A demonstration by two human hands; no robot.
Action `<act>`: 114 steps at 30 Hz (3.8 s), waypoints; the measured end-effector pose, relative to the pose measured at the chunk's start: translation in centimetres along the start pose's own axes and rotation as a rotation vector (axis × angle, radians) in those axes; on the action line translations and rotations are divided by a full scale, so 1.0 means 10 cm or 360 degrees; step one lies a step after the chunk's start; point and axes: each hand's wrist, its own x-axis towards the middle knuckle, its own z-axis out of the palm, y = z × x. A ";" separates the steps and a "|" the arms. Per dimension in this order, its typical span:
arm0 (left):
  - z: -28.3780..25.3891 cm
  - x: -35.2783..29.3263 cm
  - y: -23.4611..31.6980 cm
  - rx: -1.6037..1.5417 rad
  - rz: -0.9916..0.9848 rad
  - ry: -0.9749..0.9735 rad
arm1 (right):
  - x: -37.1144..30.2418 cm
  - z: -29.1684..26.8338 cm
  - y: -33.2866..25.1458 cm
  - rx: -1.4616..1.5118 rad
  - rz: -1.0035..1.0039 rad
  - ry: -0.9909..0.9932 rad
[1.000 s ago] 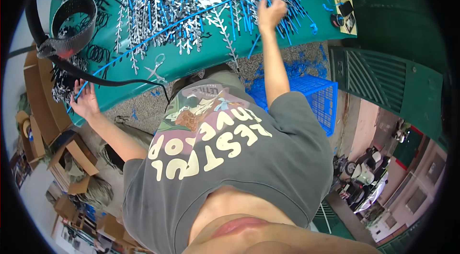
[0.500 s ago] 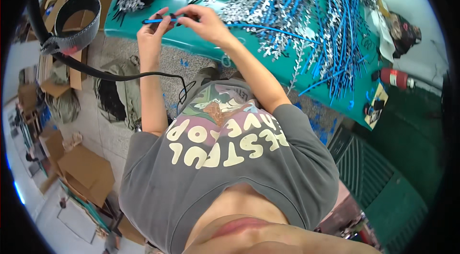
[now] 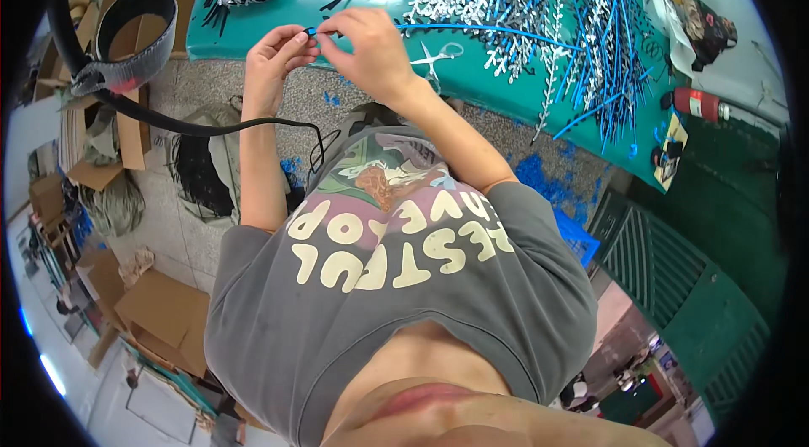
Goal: The person selects patterned plastic strips and straps from a table and weaves them together by hand to assemble interlocking decorative pieces.
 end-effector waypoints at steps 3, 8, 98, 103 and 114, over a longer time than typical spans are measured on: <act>0.08 0.01 -0.02 0.0085 0.0099 -0.0091 | -0.05 -0.01 -0.07 0.0037 0.0163 0.0049; 0.14 0.02 -0.07 0.0265 0.0278 -0.0184 | -0.11 -0.03 -0.09 -0.0076 0.0176 0.0049; -3.82 -0.60 3.12 -0.0743 0.1626 0.0703 | -2.34 -3.32 1.82 -0.1228 0.1885 0.0564; -3.54 -0.57 2.81 -0.0564 0.1041 -0.0119 | -2.75 -3.14 1.11 -0.1283 0.1908 0.0929; -1.65 -0.65 0.32 -0.0138 0.0206 0.0262 | -2.49 -1.21 0.22 -0.1071 0.1753 -0.0317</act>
